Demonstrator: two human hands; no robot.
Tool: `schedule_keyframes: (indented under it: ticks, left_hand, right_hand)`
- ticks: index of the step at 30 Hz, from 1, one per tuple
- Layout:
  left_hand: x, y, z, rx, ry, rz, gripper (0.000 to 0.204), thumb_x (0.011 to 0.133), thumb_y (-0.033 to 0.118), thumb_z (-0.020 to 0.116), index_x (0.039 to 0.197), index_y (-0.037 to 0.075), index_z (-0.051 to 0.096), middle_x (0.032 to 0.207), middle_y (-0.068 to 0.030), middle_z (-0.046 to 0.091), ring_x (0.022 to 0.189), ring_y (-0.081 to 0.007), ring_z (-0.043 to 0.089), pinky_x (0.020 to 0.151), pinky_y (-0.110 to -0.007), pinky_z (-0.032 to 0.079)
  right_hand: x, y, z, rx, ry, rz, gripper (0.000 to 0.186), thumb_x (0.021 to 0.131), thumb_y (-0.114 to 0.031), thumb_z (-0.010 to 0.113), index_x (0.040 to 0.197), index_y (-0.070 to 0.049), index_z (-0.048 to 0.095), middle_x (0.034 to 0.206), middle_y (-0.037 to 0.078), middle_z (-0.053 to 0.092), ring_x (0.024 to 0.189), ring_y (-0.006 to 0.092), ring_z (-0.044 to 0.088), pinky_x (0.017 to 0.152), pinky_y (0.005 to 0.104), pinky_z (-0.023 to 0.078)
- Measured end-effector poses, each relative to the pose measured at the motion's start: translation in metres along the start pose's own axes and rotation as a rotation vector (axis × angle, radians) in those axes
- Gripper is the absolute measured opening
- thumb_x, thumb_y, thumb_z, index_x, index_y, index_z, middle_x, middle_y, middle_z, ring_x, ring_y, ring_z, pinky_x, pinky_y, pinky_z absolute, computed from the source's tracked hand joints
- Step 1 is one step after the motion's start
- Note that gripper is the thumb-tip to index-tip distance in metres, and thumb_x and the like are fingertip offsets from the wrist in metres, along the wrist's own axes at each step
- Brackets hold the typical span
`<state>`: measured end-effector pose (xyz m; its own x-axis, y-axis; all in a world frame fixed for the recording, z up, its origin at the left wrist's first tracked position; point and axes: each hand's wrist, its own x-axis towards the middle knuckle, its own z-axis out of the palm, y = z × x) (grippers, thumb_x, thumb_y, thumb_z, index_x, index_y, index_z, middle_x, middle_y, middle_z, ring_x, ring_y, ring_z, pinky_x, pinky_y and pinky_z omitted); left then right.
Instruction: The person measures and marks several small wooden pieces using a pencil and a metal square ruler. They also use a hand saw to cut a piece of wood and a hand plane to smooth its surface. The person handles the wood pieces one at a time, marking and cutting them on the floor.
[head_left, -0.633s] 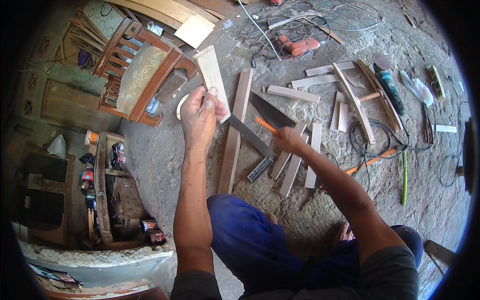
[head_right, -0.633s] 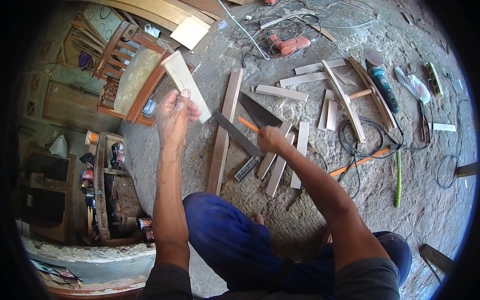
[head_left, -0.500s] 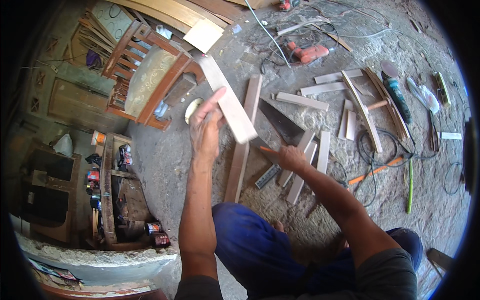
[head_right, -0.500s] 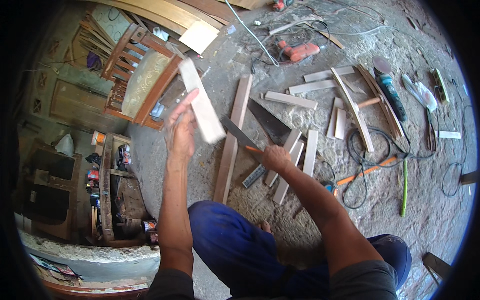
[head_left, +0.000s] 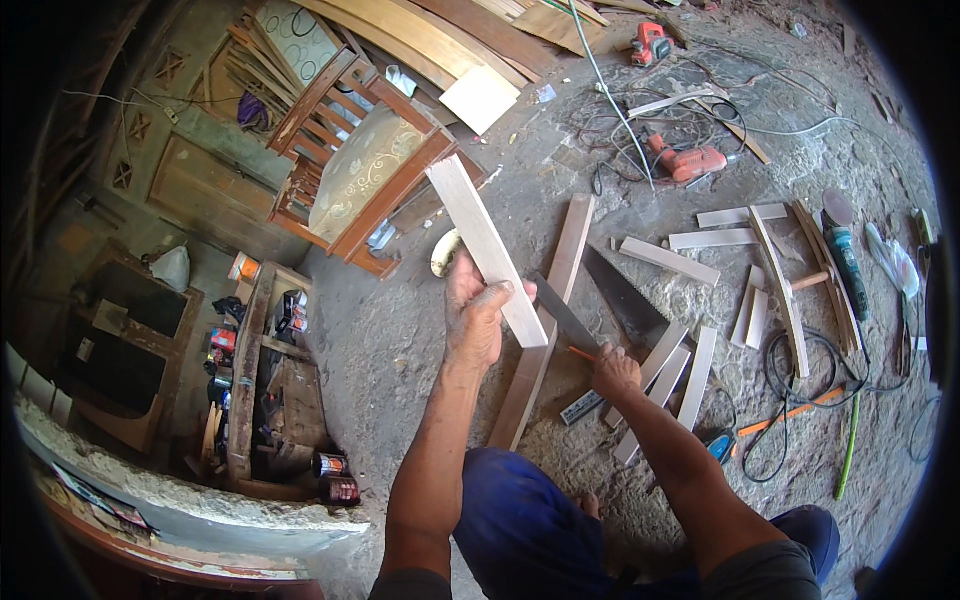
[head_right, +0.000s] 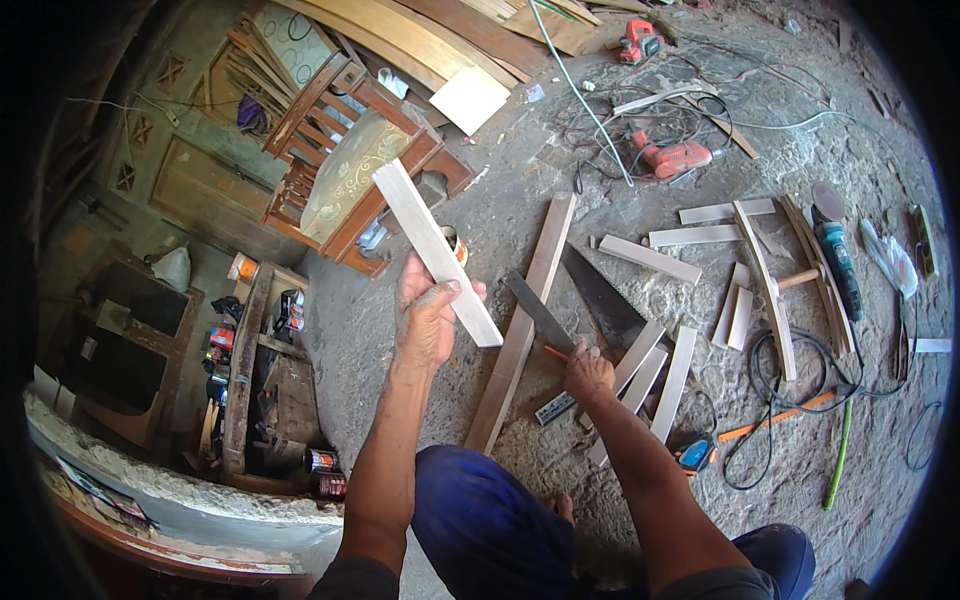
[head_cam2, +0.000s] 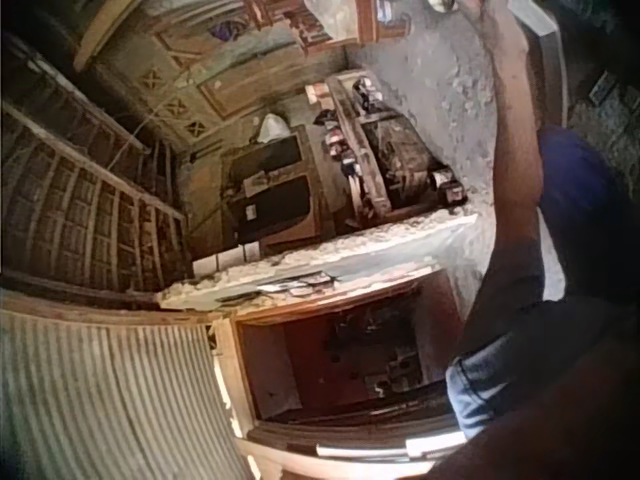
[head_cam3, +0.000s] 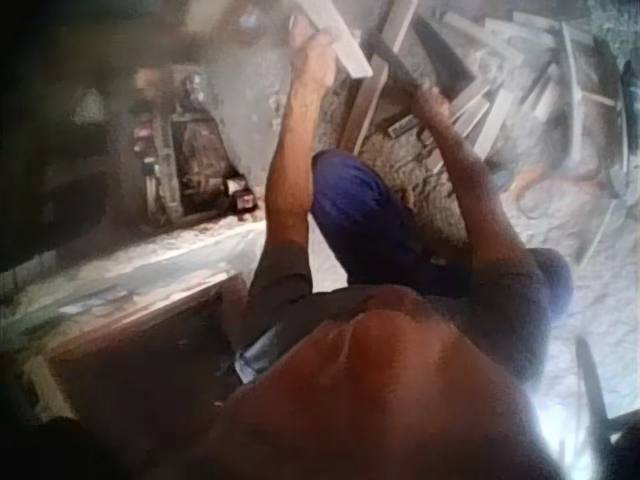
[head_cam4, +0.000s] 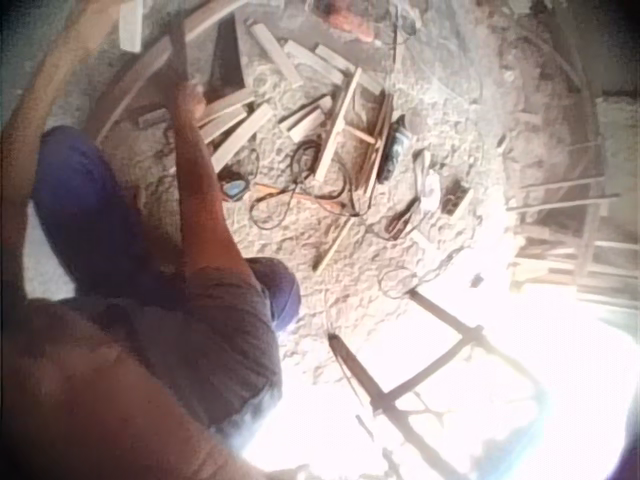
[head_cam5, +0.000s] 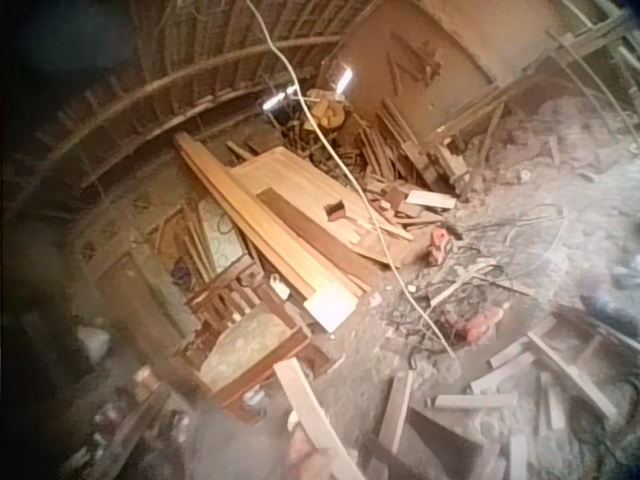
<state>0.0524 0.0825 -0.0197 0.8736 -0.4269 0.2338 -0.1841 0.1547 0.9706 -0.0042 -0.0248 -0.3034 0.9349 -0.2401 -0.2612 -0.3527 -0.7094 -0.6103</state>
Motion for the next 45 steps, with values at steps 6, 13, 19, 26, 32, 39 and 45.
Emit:
schedule_keyframes:
  ticks: [6, 13, 19, 26, 32, 39, 45]
  left_hand:
    - [0.003, 0.003, 0.004, -0.064, 0.014, -0.087, 0.024, 0.1, 0.016, 0.065, 0.119, 0.009, 0.053, 0.101, -0.0066, 0.062, 0.072, -0.0173, 0.069, 0.065, -0.033, 0.061]
    - [0.003, 0.006, 0.01, -0.001, -0.017, -0.092, 0.028, 0.101, 0.018, 0.061, 0.124, 0.008, 0.05, 0.099, -0.0101, 0.067, 0.068, -0.0171, 0.07, 0.058, -0.03, 0.06]
    - [0.006, 0.003, 0.022, 0.123, -0.056, -0.145, 0.029, 0.101, 0.019, 0.063, 0.125, 0.005, 0.057, 0.093, -0.0081, 0.069, 0.071, -0.0111, 0.067, 0.064, -0.026, 0.059]
    - [0.007, -0.007, 0.049, 0.11, -0.209, -0.119, 0.031, 0.097, 0.009, 0.06, 0.127, 0.0, 0.061, 0.113, -0.0069, 0.067, 0.097, -0.0114, 0.064, 0.085, -0.028, 0.053]
    - [0.001, -0.01, 0.068, -0.032, -0.245, -0.18, 0.029, 0.098, 0.014, 0.064, 0.124, 0.0, 0.065, 0.117, -0.0058, 0.067, 0.109, -0.013, 0.06, 0.1, -0.032, 0.045]
    - [0.009, -0.01, 0.073, 0.004, -0.178, -0.099, 0.024, 0.1, 0.019, 0.068, 0.117, 0.003, 0.068, 0.111, -0.0059, 0.07, 0.102, -0.0132, 0.066, 0.088, -0.031, 0.055]
    - [0.003, -0.005, 0.083, -0.11, -0.191, -0.109, 0.022, 0.098, 0.019, 0.071, 0.114, 0.004, 0.069, 0.107, -0.0039, 0.07, 0.099, -0.014, 0.067, 0.087, -0.032, 0.058]
  right_hand:
    - [-0.004, 0.005, 0.001, -0.024, 0.045, -0.034, 0.035, 0.087, -0.019, 0.064, 0.117, -0.001, 0.059, 0.105, 0.02, 0.07, 0.104, 0.0362, 0.07, 0.088, 0.044, 0.058]
    - [0.014, 0.014, -0.029, 0.567, 0.188, -0.194, 0.021, 0.086, -0.015, 0.069, 0.102, -0.002, 0.063, 0.08, 0.006, 0.068, 0.071, 0.0223, 0.067, 0.064, 0.0393, 0.053]
    - [0.003, 0.002, -0.17, 1.474, 0.386, -0.333, 0.015, 0.093, -0.014, 0.071, 0.105, -0.006, 0.069, 0.079, -0.008, 0.059, 0.068, 0.0046, 0.049, 0.061, 0.0254, 0.041]
    - [-0.052, -0.026, -0.27, 1.294, 0.29, -0.587, 0.023, 0.094, -0.011, 0.072, 0.116, -0.003, 0.074, 0.087, -0.003, 0.068, 0.074, 0.0056, 0.056, 0.068, 0.0243, 0.045]
    - [-0.066, -0.04, -0.265, 1.255, 0.244, -0.61, 0.006, 0.092, -0.008, 0.074, 0.094, -0.005, 0.071, 0.077, -0.006, 0.059, 0.067, 0.0054, 0.05, 0.062, 0.0243, 0.041]
    - [-0.079, -0.039, -0.259, 1.622, 0.381, -0.603, 0.018, 0.091, -0.014, 0.079, 0.1, -0.006, 0.065, 0.082, -0.007, 0.058, 0.074, 0.004, 0.051, 0.066, 0.0221, 0.042]
    - [-0.099, -0.05, -0.231, 1.721, 0.215, -0.476, 0.013, 0.092, -0.007, 0.076, 0.103, -0.003, 0.07, 0.088, -0.001, 0.07, 0.073, 0.0043, 0.06, 0.066, 0.0243, 0.052]
